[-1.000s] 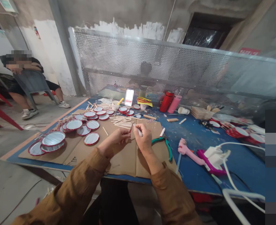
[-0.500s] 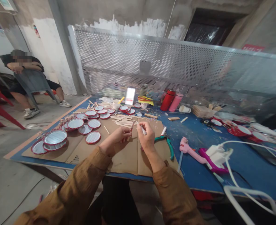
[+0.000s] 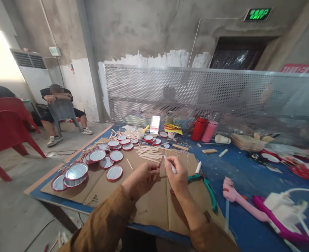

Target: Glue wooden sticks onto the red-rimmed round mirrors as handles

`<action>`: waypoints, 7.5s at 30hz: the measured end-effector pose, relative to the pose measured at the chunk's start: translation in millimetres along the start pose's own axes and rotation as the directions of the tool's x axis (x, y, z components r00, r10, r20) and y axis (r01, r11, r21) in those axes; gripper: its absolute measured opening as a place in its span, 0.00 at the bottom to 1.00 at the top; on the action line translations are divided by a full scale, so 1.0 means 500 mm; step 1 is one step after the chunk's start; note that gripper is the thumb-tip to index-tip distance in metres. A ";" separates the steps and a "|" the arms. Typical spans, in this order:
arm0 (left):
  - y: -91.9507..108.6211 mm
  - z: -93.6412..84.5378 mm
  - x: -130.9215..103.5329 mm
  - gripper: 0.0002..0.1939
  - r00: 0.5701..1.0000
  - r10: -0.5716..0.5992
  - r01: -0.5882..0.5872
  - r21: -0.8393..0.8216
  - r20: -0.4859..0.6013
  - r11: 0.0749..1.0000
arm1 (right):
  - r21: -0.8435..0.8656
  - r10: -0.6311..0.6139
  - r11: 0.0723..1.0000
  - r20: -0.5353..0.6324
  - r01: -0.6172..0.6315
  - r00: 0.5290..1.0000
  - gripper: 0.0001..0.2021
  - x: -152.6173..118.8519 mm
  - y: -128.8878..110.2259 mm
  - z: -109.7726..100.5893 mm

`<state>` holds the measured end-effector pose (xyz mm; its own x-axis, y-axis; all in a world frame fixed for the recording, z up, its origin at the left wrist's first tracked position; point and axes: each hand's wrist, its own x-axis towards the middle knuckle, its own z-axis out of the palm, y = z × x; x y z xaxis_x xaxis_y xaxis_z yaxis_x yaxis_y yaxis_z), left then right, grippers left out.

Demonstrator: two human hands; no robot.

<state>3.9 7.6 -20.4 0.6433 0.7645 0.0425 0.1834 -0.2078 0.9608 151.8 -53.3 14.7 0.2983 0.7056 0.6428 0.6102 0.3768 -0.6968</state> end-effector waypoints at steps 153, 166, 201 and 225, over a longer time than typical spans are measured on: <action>0.006 -0.007 0.008 0.06 0.986 -0.163 0.153 -0.215 -0.030 0.965 | 0.096 0.066 0.993 0.000 -0.066 0.998 0.13 -0.008 -0.010 0.042; 0.008 -0.007 0.007 0.04 0.985 -0.167 0.157 -0.194 -0.036 0.968 | 0.129 0.062 0.990 -0.009 -0.060 0.998 0.13 -0.006 -0.010 0.040; 0.012 -0.003 0.006 0.04 0.988 -0.147 0.135 -0.211 -0.042 0.968 | 0.081 0.020 0.997 0.008 -0.021 1.000 0.14 -0.007 0.002 0.039; 0.011 -0.005 0.006 0.05 0.988 -0.150 0.141 -0.199 -0.034 0.970 | 0.114 0.063 0.992 -0.012 -0.061 0.998 0.14 -0.006 -0.004 0.033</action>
<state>4.7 10.3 -14.3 0.5827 0.8073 -0.0931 0.1208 0.0273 0.9923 137.5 -46.3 8.8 0.3446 0.7207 0.6015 0.5031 0.3991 -0.7665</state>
